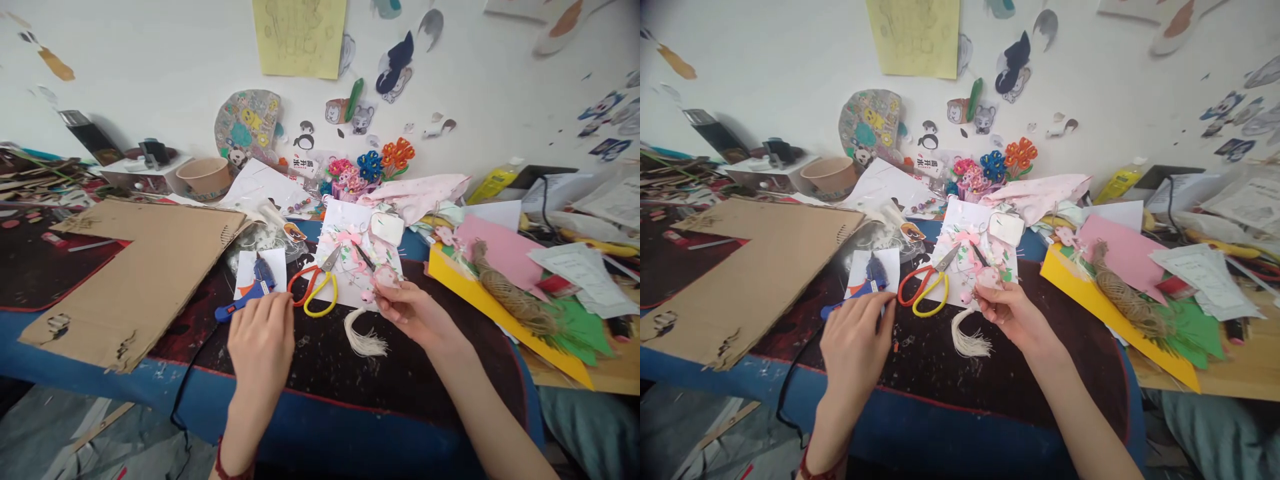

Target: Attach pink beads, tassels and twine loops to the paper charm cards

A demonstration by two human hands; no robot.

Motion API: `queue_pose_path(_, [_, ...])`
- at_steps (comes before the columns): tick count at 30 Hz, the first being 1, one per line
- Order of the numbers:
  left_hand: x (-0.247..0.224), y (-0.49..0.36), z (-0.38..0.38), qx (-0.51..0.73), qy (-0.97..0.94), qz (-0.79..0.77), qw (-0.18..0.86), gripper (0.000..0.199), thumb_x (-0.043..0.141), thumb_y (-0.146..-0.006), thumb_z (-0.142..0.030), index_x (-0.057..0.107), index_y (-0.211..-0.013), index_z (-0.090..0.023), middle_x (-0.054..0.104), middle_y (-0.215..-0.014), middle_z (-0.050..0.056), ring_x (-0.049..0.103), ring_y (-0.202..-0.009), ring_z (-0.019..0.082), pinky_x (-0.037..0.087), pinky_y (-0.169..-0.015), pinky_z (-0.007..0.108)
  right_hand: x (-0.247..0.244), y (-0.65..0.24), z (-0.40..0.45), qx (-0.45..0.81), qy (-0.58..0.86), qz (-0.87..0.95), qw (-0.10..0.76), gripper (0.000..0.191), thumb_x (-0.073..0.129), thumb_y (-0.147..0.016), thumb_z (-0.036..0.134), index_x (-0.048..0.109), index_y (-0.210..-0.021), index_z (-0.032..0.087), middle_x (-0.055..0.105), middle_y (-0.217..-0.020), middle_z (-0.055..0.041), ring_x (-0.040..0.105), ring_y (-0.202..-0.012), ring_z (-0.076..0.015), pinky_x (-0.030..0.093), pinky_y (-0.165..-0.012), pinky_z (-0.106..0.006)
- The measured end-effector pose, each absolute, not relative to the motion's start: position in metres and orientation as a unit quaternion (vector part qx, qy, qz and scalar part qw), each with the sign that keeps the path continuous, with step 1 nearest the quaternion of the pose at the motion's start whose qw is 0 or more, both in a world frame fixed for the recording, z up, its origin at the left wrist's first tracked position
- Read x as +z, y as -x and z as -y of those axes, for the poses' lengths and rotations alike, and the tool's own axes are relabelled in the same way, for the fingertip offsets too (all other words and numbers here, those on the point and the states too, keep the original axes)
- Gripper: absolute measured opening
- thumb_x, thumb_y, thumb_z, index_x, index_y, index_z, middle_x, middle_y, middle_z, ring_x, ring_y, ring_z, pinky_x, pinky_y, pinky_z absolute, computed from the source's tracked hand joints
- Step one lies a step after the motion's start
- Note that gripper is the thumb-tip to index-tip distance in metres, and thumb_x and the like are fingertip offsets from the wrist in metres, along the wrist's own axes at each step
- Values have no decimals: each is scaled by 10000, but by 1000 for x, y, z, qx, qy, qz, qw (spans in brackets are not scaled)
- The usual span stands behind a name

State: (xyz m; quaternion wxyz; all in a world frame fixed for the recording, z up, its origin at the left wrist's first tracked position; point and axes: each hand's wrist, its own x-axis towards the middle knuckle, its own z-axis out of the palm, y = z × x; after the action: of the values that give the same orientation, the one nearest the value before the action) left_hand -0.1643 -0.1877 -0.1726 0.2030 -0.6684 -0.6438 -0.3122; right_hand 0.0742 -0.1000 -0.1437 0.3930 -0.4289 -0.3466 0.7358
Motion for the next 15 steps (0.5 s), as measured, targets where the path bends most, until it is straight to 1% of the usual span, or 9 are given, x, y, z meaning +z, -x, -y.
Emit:
queue_pose_path(1, [-174, 175, 188, -263, 656, 673, 220, 167, 581, -984, -194, 668, -1127, -195, 761, -1092, 109, 652, -969, 310, 426, -789, 428, -146, -73, 99, 743, 423, 338, 394, 328, 934, -576, 290, 653, -640, 135, 582, -529, 15, 399, -395, -16, 221, -341, -155])
queue_pose_path(3, [-177, 195, 189, -170, 645, 711, 224, 260, 552, -995, -234, 646, -1233, -187, 724, -1177, 145, 616, -1005, 353, 422, -792, 451, -150, -70, 97, 759, 410, 323, 390, 335, 926, -580, 284, 630, -641, 140, 559, -534, 24, 367, -401, -9, 199, -343, -157])
queue_pose_path(6, [-180, 214, 187, -104, 660, 710, 223, 352, 525, -1013, -271, 582, -1343, -163, 697, -1171, 168, 611, -977, 343, 440, -789, 444, -152, -63, 94, 782, 391, 308, 375, 337, 914, -589, 274, 609, -641, 142, 539, -534, 25, 345, -403, -13, 198, -351, -168])
queue_pose_path(8, [-182, 220, 185, -90, 676, 700, 210, 385, 527, -1012, -255, 540, -1384, -159, 681, -1177, 171, 617, -980, 327, 459, -797, 433, -152, -59, 93, 794, 378, 300, 369, 335, 911, -595, 271, 605, -652, 147, 536, -537, 27, 350, -407, -16, 205, -358, -167])
queue_pose_path(10, [-184, 223, 184, -89, 671, 712, 187, 389, 548, -1002, -248, 524, -1377, -142, 667, -1169, 168, 618, -983, 319, 476, -791, 420, -152, -55, 93, 802, 368, 294, 366, 349, 922, -591, 284, 604, -652, 153, 533, -536, 34, 357, -404, -14, 215, -360, -159])
queue_pose_path(13, [-186, 226, 182, -104, 621, 761, 153, 420, 598, -988, -300, 513, -1337, -81, 659, -1116, 160, 619, -986, 320, 496, -800, 417, -152, -49, 94, 810, 357, 289, 364, 368, 949, -573, 301, 619, -635, 150, 531, -528, 37, 387, -407, -14, 253, -358, -147])
queue_pose_path(15, [-188, 230, 182, -104, 605, 776, 145, 435, 616, -981, -332, 523, -1317, -71, 661, -1078, 145, 621, -989, 327, 501, -829, 431, -152, -43, 94, 812, 351, 288, 368, 349, 958, -579, 292, 647, -650, 150, 541, -540, 40, 418, -426, -14, 296, -368, -134])
